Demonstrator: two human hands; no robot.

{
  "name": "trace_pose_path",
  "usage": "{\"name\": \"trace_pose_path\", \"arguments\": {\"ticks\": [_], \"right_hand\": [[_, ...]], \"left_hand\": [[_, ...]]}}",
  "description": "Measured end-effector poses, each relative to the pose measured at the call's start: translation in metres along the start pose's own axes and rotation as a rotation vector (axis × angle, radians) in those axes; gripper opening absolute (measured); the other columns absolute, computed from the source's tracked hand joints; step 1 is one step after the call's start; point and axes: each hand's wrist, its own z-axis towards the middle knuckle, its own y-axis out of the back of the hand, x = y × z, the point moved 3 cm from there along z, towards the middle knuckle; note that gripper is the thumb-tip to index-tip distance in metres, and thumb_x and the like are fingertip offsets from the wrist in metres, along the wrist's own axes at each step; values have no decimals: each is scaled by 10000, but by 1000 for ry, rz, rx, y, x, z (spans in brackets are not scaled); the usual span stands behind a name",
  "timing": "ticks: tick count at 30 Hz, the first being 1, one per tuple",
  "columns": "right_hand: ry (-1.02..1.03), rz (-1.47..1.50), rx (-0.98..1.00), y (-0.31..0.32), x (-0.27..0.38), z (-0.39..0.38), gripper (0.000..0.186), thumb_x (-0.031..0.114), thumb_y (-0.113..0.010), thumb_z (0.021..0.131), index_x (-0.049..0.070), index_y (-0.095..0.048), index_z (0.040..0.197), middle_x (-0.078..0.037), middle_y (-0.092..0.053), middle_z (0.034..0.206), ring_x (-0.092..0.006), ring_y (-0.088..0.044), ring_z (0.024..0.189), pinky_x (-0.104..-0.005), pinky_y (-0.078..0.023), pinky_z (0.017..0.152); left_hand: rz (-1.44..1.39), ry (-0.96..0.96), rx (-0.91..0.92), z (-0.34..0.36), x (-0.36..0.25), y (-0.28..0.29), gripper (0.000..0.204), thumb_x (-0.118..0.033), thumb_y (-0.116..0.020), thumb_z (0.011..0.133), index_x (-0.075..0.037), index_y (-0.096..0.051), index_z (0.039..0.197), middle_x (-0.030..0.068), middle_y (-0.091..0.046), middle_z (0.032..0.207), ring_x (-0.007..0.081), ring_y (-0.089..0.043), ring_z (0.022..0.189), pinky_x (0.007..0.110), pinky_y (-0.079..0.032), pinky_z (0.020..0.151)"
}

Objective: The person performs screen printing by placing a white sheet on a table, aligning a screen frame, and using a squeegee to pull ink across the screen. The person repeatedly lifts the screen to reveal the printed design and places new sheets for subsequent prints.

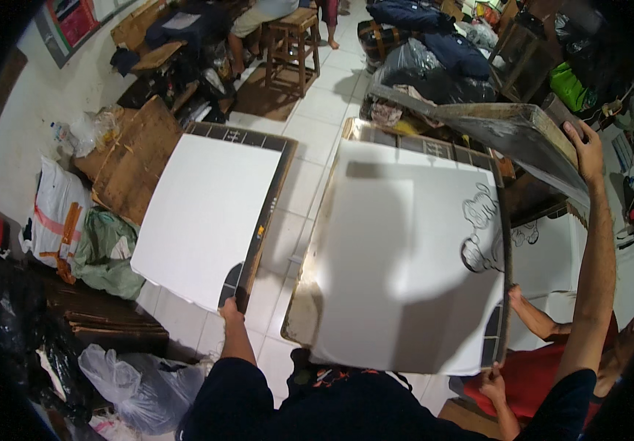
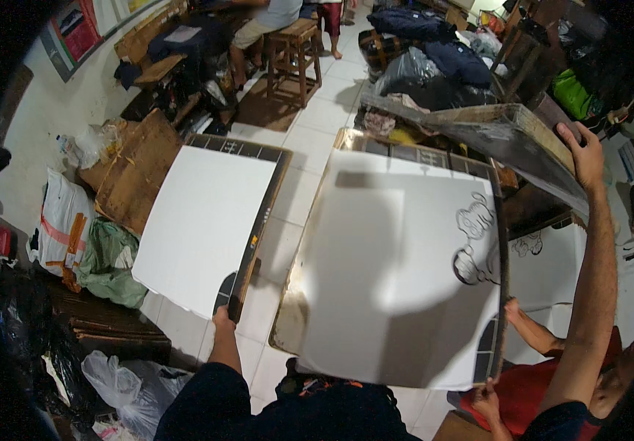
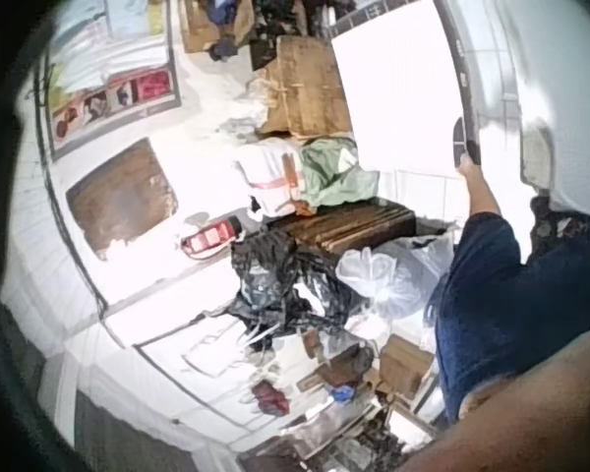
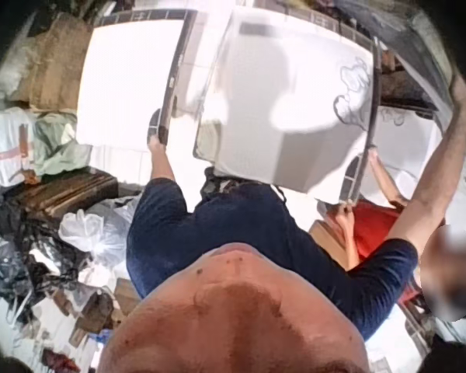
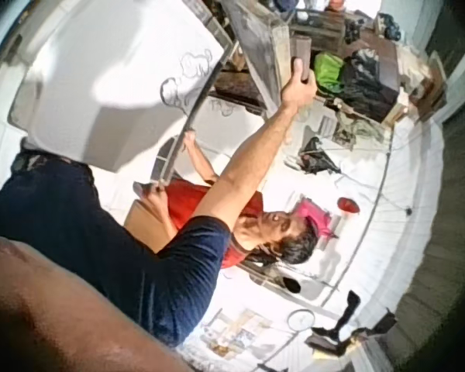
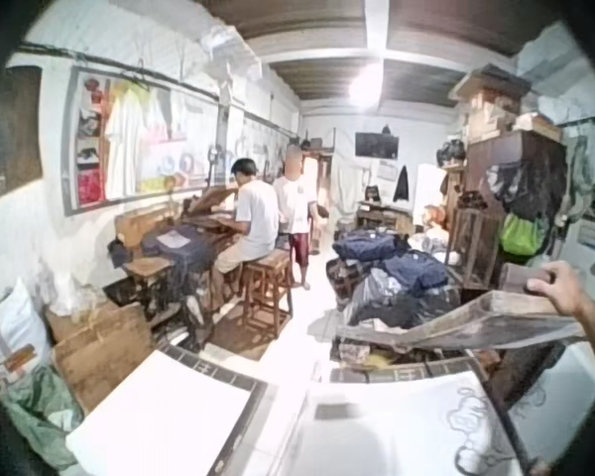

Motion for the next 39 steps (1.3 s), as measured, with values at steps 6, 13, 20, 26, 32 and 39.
{"name": "trace_pose_path", "arguments": {"ticks": [6, 13, 20, 26, 32, 39], "right_hand": [[-1, -73, -9, 6, 20, -1, 934, 707, -735, 826, -61, -641, 1350, -278, -638, 1358, -370, -596, 1298, -436, -434, 1115], [130, 18, -33, 11, 54, -18, 639, 640, -695, 890, 2, -707, 926, -79, -606, 752, -206, -549, 719, -356, -435, 724], [41, 11, 87, 13, 54, 2, 902, 784, -684, 792, 2, -728, 1238, -208, -736, 1164, -344, -691, 1123, -417, -489, 1019], [65, -73, 3, 11, 48, 14, 1029, 857, -637, 746, 17, -680, 1339, -196, -723, 1248, -352, -682, 1174, -462, -508, 1029], [123, -49, 83, 6, 44, 21, 1058, 905, -583, 747, 41, -680, 1351, -193, -716, 1271, -331, -690, 1168, -483, -519, 1036], [188, -48, 23, 3, 44, 10, 1075, 921, -555, 751, 39, -675, 1354, -207, -711, 1274, -340, -680, 1196, -483, -511, 1041]], "left_hand": [[-374, 74, -27, -25, -26, 19, 462, -141, -611, 868, 105, -612, 1259, 247, -672, 1235, 422, -697, 1045, 546, -592, 877], [-614, 101, 638, -53, -63, 44, 335, -59, -580, 852, 55, -629, 1163, 185, -711, 1161, 377, -715, 989, 510, -622, 838], [-839, -230, 1011, -172, -160, 42, 382, -27, -640, 857, 92, -616, 1219, 216, -707, 1205, 376, -697, 1110, 500, -571, 1004], [-833, -388, 1021, -315, -129, 126, 354, -9, -626, 817, 91, -640, 1156, 224, -725, 1145, 401, -717, 1043, 523, -599, 957], [-661, -210, 1054, -357, 4, 154, 486, 33, -663, 770, 97, -636, 1252, 243, -717, 1178, 405, -715, 1054, 527, -567, 997], [-344, 433, 1312, -411, 197, 76, 166, -6, -667, 953, 84, -664, 1093, 174, -726, 1049, 268, -720, 985, 378, -596, 915]]}}
